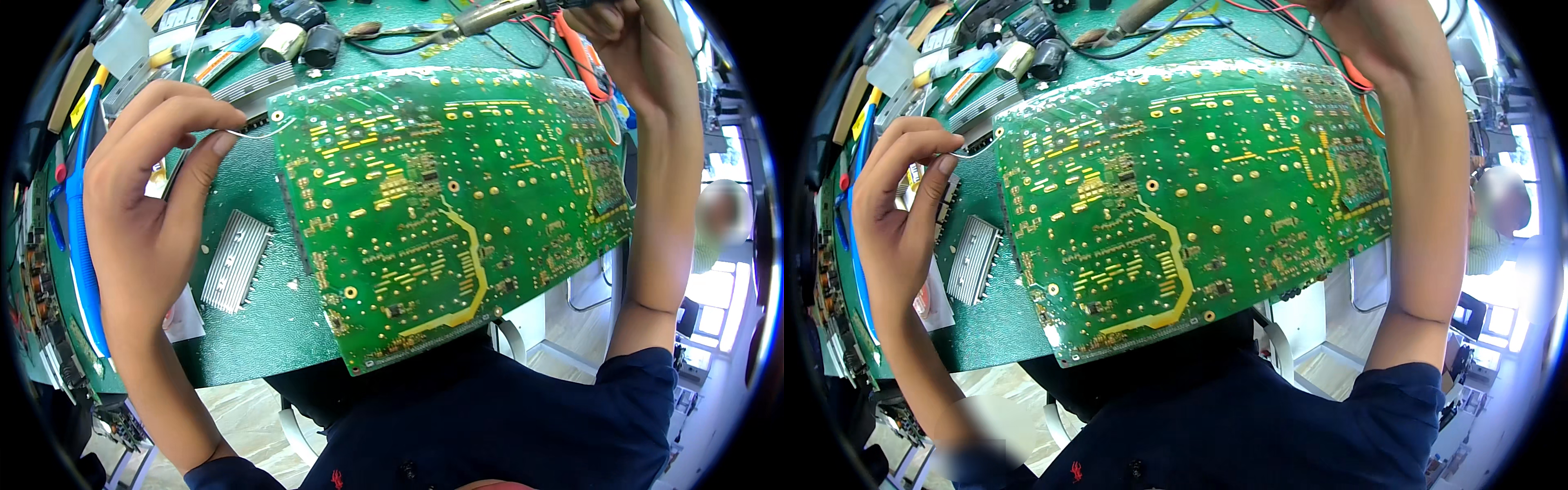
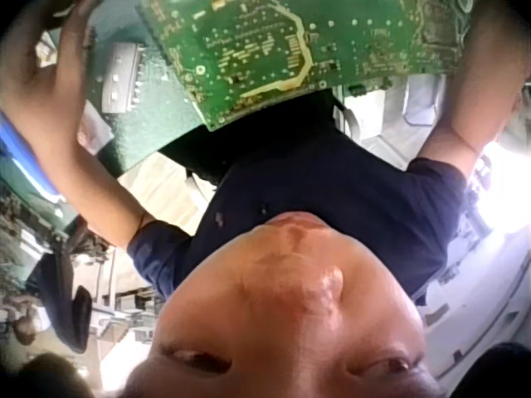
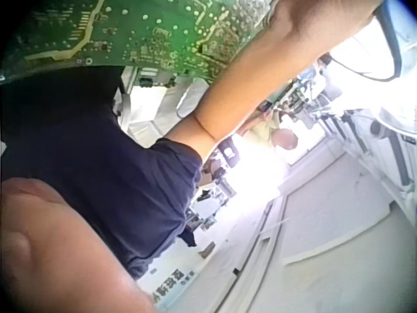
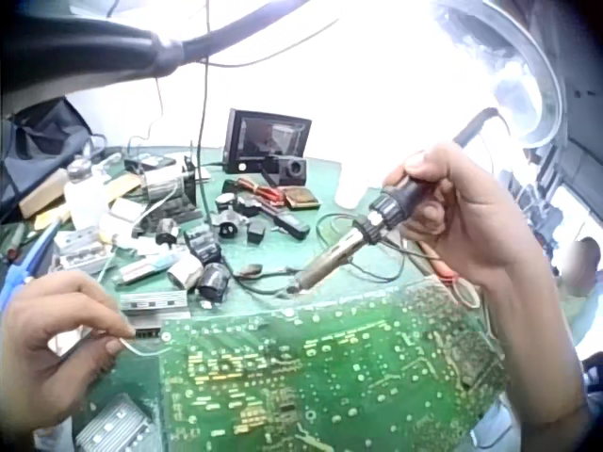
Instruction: The person is soldering electronic components onto a large green circuit board using a soldering iron and wire, and uses a blue desoldering pump to remove excess solder.
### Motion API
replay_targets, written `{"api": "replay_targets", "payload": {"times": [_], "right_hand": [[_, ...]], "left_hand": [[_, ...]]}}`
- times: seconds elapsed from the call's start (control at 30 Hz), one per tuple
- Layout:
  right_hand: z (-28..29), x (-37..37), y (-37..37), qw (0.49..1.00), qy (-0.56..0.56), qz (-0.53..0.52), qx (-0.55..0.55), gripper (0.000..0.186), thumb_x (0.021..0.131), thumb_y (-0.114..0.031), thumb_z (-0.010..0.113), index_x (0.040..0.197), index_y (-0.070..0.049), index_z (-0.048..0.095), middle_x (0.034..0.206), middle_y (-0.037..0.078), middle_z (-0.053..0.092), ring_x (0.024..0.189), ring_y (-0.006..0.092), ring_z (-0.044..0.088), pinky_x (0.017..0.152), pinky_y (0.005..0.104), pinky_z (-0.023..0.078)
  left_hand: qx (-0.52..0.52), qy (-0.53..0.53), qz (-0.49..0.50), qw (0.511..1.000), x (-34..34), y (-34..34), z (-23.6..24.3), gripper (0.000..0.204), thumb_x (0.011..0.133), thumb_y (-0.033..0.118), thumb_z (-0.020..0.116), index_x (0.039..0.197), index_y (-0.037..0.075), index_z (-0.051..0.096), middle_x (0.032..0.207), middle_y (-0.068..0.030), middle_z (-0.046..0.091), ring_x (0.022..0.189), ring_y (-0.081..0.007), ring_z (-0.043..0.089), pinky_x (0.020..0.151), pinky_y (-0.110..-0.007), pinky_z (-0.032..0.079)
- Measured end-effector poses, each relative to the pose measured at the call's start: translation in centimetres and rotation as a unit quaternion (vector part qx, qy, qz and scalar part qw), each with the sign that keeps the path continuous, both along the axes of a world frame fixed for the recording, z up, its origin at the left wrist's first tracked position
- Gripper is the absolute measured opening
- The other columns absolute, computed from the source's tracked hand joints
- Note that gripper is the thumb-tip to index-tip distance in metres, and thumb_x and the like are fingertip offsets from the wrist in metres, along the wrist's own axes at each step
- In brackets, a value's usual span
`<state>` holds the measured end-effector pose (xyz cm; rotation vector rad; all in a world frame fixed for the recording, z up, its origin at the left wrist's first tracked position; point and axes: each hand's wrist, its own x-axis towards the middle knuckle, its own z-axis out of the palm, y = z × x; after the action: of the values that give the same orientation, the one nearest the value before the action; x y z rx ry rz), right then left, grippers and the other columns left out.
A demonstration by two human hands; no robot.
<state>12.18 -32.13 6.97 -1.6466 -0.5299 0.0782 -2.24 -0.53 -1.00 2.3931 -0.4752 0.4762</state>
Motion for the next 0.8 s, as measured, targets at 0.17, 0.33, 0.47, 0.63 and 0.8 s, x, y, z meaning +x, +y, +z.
{"api": "replay_targets", "payload": {"times": [0.17, 0.33, 0.47, 0.63, 0.8], "right_hand": [[2.1, 0.0, 0.6, 0.999, 0.011, -0.014, -0.051, 0.028, 0.093, -0.021, 0.052, 0.088, 0.001, 0.068, 0.052, -0.004, 0.044, 0.049, 0.009, 0.039, 0.053, 0.0236, 0.034], [1.3, -1.7, 2.2, 0.991, 0.129, 0.026, -0.033, 0.029, 0.095, -0.021, 0.051, 0.092, 0.003, 0.068, 0.054, -0.001, 0.05, 0.047, 0.0085, 0.044, 0.05, 0.0229, 0.034], [-1.3, -1.2, 3.6, 0.995, 0.055, 0.025, -0.078, 0.032, 0.095, -0.022, 0.052, 0.096, 0.007, 0.066, 0.058, 0.007, 0.06, 0.046, 0.0137, 0.054, 0.046, 0.0243, 0.044], [-2.6, -1.4, 4.3, 0.992, 0.062, 0.058, -0.091, 0.038, 0.098, -0.022, 0.046, 0.098, 0.011, 0.066, 0.066, 0.017, 0.068, 0.051, 0.0208, 0.066, 0.046, 0.0261, 0.055], [-3.2, -2.3, 4.2, 0.999, -0.001, 0.02, -0.046, 0.037, 0.097, -0.02, 0.048, 0.088, 0.011, 0.067, 0.055, 0.013, 0.063, 0.041, 0.0177, 0.059, 0.039, 0.0244, 0.05]], "left_hand": [[-0.027, -0.037, -0.001, 0.999, 0.3, -0.3, 0.0, 0.011, 0.083, -0.005, 0.065, 0.093, -0.002, 0.066, 0.091, -0.0087, 0.064, 0.086, -0.0177, 0.06, 0.075, -0.027, 0.046], [-0.061, -0.035, -0.008, 0.998, 0.0, 0.4, -0.1, 0.012, 0.085, -0.003, 0.066, 0.096, -0.002, 0.061, 0.095, -0.0045, 0.064, 0.087, -0.0128, 0.058, 0.08, -0.025, 0.046], [-0.034, -0.039, -0.013, 0.999, -0.3, 1.2, 0.1, 0.01, 0.084, -0.003, 0.066, 0.092, -0.002, 0.06, 0.088, -0.0047, 0.062, 0.081, -0.0129, 0.058, 0.076, -0.025, 0.047], [-0.055, -0.033, -0.03, 0.997, 0.1, 1.3, -0.5, 0.01, 0.084, -0.003, 0.066, 0.092, -0.003, 0.06, 0.088, -0.0056, 0.063, 0.082, -0.0152, 0.059, 0.078, -0.027, 0.048], [-0.01, -0.035, -0.042, 0.998, 0.3, 0.9, -0.5, 0.011, 0.082, -0.004, 0.067, 0.09, -0.002, 0.06, 0.088, -0.0065, 0.062, 0.082, -0.0164, 0.057, 0.074, -0.027, 0.046]]}}
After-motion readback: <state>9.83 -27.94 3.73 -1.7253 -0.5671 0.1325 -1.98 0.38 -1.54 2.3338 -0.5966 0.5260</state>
